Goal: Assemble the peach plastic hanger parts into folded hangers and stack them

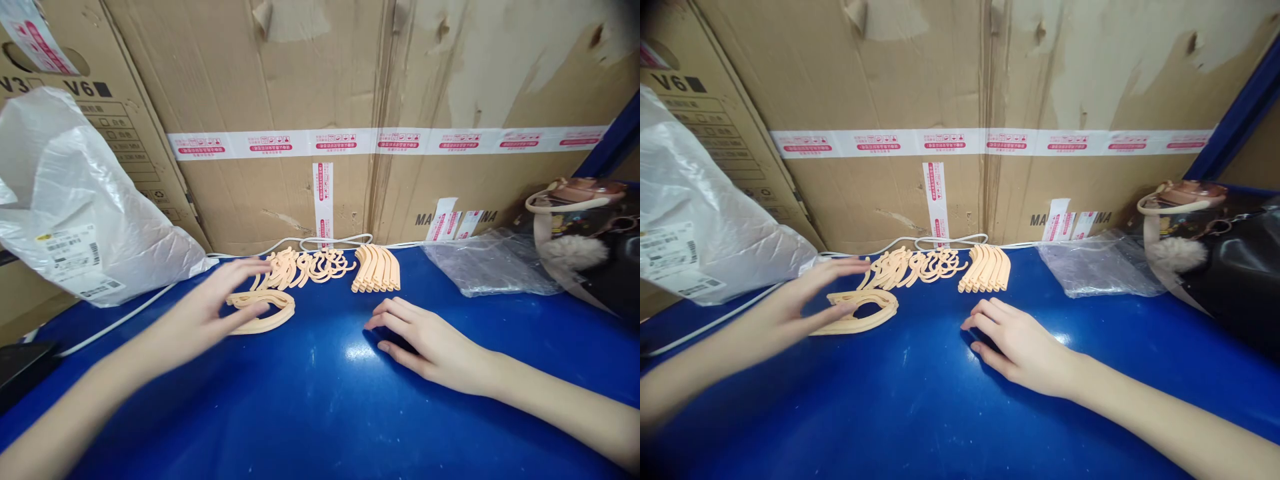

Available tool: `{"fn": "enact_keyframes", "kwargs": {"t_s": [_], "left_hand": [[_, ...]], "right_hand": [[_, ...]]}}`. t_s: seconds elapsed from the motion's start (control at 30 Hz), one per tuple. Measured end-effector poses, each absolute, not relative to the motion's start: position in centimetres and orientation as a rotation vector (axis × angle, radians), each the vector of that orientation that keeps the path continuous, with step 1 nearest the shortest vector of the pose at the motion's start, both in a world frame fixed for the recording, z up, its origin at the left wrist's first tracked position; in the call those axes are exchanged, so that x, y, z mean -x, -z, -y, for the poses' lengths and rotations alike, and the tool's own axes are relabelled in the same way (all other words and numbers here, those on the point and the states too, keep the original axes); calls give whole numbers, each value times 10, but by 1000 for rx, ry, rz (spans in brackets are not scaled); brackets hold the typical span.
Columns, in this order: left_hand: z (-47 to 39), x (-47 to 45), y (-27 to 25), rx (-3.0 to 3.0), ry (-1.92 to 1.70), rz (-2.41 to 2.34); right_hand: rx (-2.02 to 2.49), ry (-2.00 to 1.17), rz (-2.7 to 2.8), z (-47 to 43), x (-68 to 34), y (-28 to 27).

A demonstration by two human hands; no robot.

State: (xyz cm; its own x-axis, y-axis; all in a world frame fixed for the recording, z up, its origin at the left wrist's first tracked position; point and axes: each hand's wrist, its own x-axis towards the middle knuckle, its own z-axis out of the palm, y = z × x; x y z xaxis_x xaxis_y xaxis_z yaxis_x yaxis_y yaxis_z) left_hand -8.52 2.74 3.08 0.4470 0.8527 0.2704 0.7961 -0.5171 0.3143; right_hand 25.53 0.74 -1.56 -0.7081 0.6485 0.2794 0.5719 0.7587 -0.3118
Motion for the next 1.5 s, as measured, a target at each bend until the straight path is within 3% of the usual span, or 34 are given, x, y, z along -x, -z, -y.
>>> {"fn": "enact_keyframes", "kwargs": {"t_s": [0.13, 0.27, 0.57, 0.77, 0.97, 1.27, 1.5], "left_hand": [[-5, 42, -10, -2637, -447, -1203], [7, 23, 6, -2668, -248, -985], [4, 27, 10, -2589, -248, -980], [4, 31, 12, -2588, -261, -956], [5, 31, 10, -2594, -212, -988], [10, 28, 1, -2546, -279, -977], [18, 9, -19, -2495, -429, -1129]], "right_hand": [[1146, -279, 2345, -21, -263, 11], [1640, -156, 2244, -62, -279, -5], [2201, -123, 2046, -129, -260, -20], [2244, -422, 1984, -139, -261, -16], [2164, -519, 1923, -151, -271, -8], [2099, -477, 1891, -145, -273, -9], [1754, -219, 2083, -93, -271, -35]]}}
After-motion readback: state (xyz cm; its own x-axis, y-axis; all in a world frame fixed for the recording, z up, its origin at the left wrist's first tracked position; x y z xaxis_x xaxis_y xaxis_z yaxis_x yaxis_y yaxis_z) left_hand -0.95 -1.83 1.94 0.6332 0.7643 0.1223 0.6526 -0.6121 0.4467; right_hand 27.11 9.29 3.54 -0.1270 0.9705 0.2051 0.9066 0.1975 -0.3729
